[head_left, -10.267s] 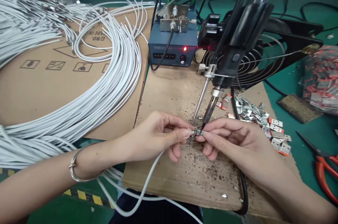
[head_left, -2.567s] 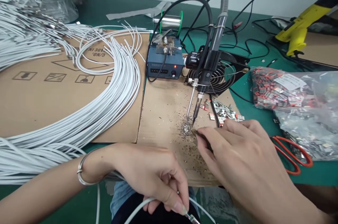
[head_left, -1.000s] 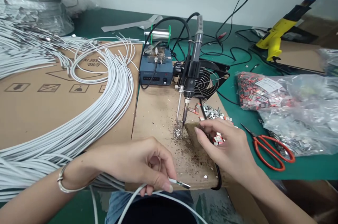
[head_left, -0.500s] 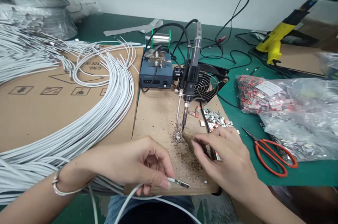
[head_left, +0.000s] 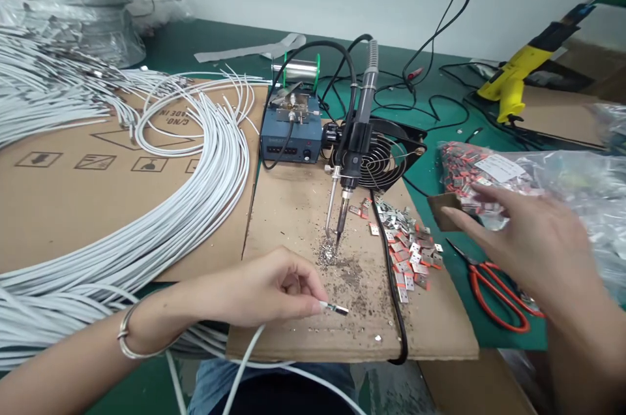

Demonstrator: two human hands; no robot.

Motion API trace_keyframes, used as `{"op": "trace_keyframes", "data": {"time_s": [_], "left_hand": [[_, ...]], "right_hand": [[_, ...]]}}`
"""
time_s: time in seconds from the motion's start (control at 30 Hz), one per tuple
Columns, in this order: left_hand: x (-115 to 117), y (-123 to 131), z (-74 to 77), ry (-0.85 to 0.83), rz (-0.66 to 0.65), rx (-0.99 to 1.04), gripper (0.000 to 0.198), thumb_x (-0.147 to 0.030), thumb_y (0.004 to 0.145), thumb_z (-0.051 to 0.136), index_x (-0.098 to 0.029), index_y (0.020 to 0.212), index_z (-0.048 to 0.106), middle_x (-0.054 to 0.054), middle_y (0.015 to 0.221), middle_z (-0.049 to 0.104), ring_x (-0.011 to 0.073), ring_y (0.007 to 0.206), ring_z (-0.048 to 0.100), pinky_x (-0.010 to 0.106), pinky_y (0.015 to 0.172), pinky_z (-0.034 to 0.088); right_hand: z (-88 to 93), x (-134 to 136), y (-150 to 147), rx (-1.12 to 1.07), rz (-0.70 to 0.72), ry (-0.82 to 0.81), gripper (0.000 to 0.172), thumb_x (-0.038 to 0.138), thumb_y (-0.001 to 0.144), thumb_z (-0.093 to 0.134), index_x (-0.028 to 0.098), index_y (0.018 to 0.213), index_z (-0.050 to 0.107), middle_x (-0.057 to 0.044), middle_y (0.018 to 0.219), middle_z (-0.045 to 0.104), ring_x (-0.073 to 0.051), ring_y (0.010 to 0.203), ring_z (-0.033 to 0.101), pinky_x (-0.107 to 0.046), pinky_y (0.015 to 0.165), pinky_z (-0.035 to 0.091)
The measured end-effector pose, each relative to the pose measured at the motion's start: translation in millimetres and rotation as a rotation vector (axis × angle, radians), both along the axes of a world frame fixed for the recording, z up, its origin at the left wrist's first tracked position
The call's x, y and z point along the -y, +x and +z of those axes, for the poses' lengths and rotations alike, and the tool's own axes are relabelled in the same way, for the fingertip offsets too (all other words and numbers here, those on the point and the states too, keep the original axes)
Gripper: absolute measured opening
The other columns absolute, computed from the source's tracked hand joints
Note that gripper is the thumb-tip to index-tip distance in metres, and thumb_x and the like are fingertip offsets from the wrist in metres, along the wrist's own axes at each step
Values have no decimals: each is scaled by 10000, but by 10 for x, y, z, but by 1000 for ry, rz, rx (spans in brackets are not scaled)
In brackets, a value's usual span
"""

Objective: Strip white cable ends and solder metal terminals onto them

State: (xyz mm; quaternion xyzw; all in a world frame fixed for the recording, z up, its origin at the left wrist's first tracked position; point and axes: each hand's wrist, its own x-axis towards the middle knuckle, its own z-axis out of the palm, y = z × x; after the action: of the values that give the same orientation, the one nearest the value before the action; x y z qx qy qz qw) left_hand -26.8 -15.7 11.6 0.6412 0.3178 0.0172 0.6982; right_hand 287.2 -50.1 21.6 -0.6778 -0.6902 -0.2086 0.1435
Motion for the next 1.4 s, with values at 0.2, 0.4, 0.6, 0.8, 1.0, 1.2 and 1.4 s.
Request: {"op": "trace_keyframes", "data": {"time_s": [0.2,0.4,0.6,0.8,1.0,1.2,1.4], "left_hand": [[67,112,-158,-71,260,94,95,-194,767,627,-105,734,637,-26,650,560,70,589,440,198,535,323],[37,147,-190,-130,279,4,154,-266,758,653,-113,761,667,-85,471,456,45,400,402,172,399,322],[-53,158,-179,-110,295,-57,138,-247,766,646,-113,746,670,-81,466,473,40,381,440,156,370,323],[-115,175,-199,-107,281,-49,102,-196,777,627,-106,776,674,-87,454,481,39,374,454,156,381,355],[-154,206,-188,-80,304,-59,126,-222,771,624,-107,729,654,-82,473,491,37,377,421,168,382,324],[-168,249,-193,-34,380,-39,112,-185,744,618,-99,676,642,-50,538,537,47,472,400,177,432,288],[-149,279,-197,-62,417,-42,104,-189,730,622,-105,669,619,-34,577,557,60,513,421,189,470,309]], "right_hand": [[-68,225,-392,-526,497,-321,222,217,798,668,252,1014,630,-23,764,716,-139,552,636,-218,470,501],[-291,165,-994,-1240,383,-977,115,177,795,601,191,906,631,-24,716,705,-135,587,638,-224,494,521],[-373,-70,-1015,-1599,215,-1159,196,278,649,774,157,706,630,3,564,649,-98,499,604,-200,487,529],[-422,-135,-1020,-1752,183,-1140,246,317,624,803,151,708,641,-21,624,704,-109,534,660,-197,520,568],[-452,-138,-1006,-1809,228,-1050,200,309,687,771,143,711,661,-37,671,726,-99,558,673,-169,533,572],[-455,-137,-1000,-1862,256,-988,132,256,717,757,148,729,681,-40,696,741,-91,561,681,-142,533,570],[-472,-127,-996,-1881,258,-953,124,246,704,768,153,732,691,-37,686,740,-89,532,674,-139,515,567]]}}
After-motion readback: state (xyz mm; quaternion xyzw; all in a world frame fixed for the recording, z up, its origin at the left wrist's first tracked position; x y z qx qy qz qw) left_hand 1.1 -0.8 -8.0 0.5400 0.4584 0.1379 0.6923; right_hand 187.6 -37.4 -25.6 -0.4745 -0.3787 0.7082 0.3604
